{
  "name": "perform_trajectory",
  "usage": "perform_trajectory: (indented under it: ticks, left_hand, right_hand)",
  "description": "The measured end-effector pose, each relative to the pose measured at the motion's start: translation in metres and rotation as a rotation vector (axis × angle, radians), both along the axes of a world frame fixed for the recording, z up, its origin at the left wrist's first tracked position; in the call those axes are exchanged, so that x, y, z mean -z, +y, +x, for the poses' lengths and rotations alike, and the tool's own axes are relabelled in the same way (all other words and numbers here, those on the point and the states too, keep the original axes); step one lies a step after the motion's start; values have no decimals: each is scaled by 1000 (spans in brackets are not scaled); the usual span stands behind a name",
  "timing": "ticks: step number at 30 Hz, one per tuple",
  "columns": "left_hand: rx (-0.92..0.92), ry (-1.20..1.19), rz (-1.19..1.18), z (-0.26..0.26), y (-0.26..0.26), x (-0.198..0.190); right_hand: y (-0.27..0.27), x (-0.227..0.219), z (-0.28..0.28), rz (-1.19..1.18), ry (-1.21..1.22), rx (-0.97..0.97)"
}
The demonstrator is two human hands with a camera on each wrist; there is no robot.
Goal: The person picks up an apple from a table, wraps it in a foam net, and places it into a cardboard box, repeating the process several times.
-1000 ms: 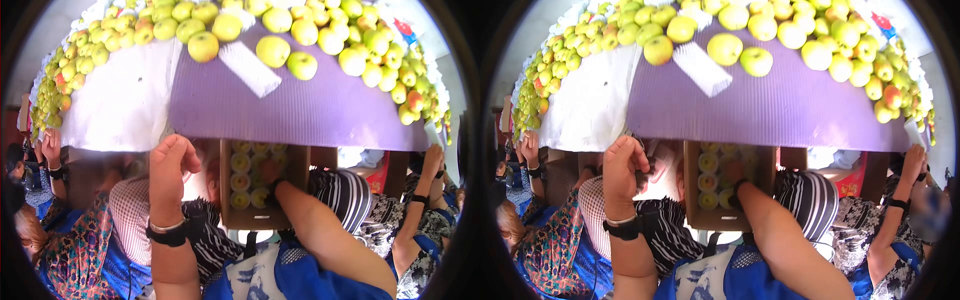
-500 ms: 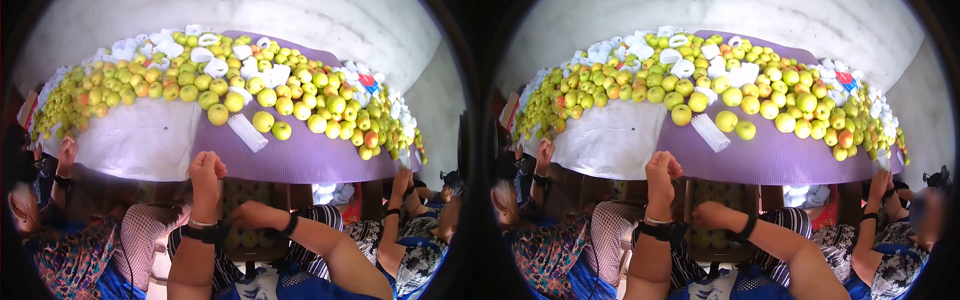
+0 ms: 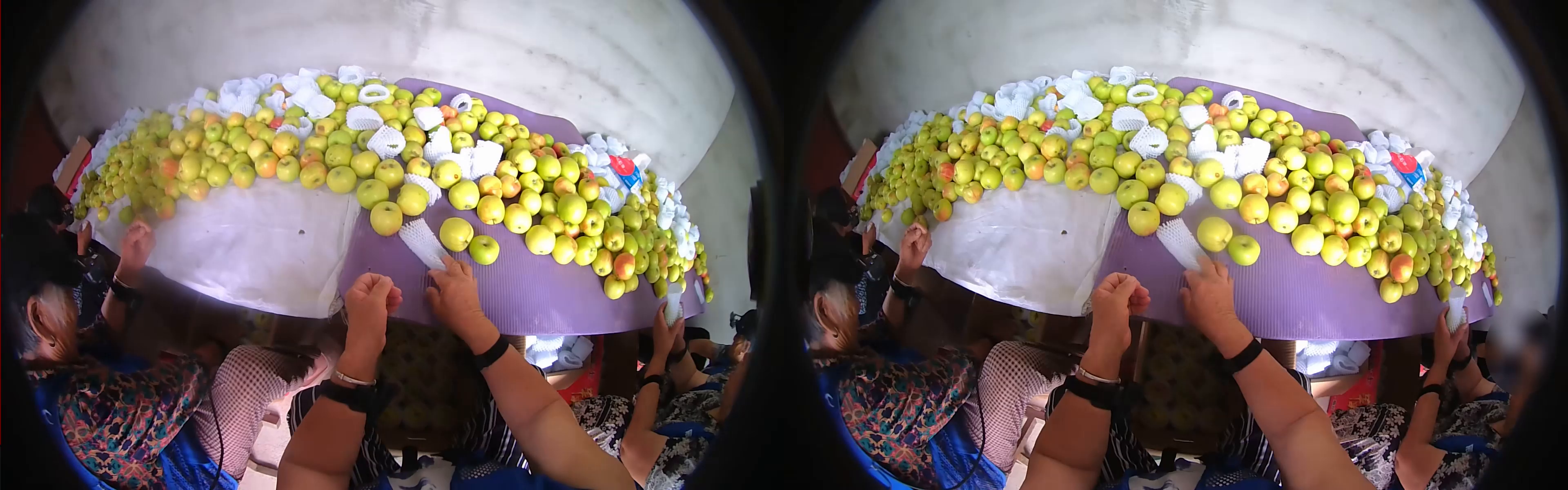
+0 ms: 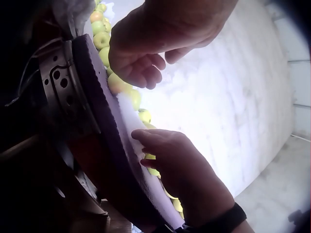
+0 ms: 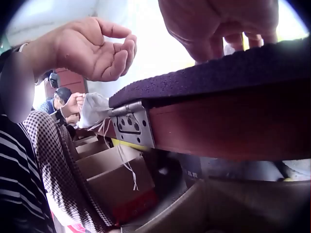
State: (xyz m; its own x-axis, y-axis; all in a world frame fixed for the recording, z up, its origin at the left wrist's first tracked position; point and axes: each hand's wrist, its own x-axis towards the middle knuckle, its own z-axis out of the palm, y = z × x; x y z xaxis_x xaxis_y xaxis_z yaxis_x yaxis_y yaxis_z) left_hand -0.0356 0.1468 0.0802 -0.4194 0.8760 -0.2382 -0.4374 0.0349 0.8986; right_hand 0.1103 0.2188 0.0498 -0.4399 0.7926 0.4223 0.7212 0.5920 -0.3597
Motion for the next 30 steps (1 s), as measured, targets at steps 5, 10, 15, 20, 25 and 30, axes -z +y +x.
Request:
perform_trajectory:
  ticks: [5, 10, 15, 20, 25, 30]
  left_hand:
    - [-39, 24, -61, -4, 1, -3]
    - [-90, -118, -30, -10, 0, -3]
    - [-92, -190, 24, -21, 0, -10]
    - [198, -340, 156, -27, -1, -10]
    - [232, -222, 225, -19, -2, -15]
    - [117, -134, 156, -17, 0, -7]
  right_hand:
    - [-1, -5, 7, -176, 252, -100]
    - [-10, -12, 14, -214, 538, -361]
    - [-14, -27, 22, -280, 588, -421]
    - [-11, -34, 26, -349, 617, -484]
    - [-9, -34, 30, -393, 560, -596]
    - [-7, -39, 32, -314, 625, -469]
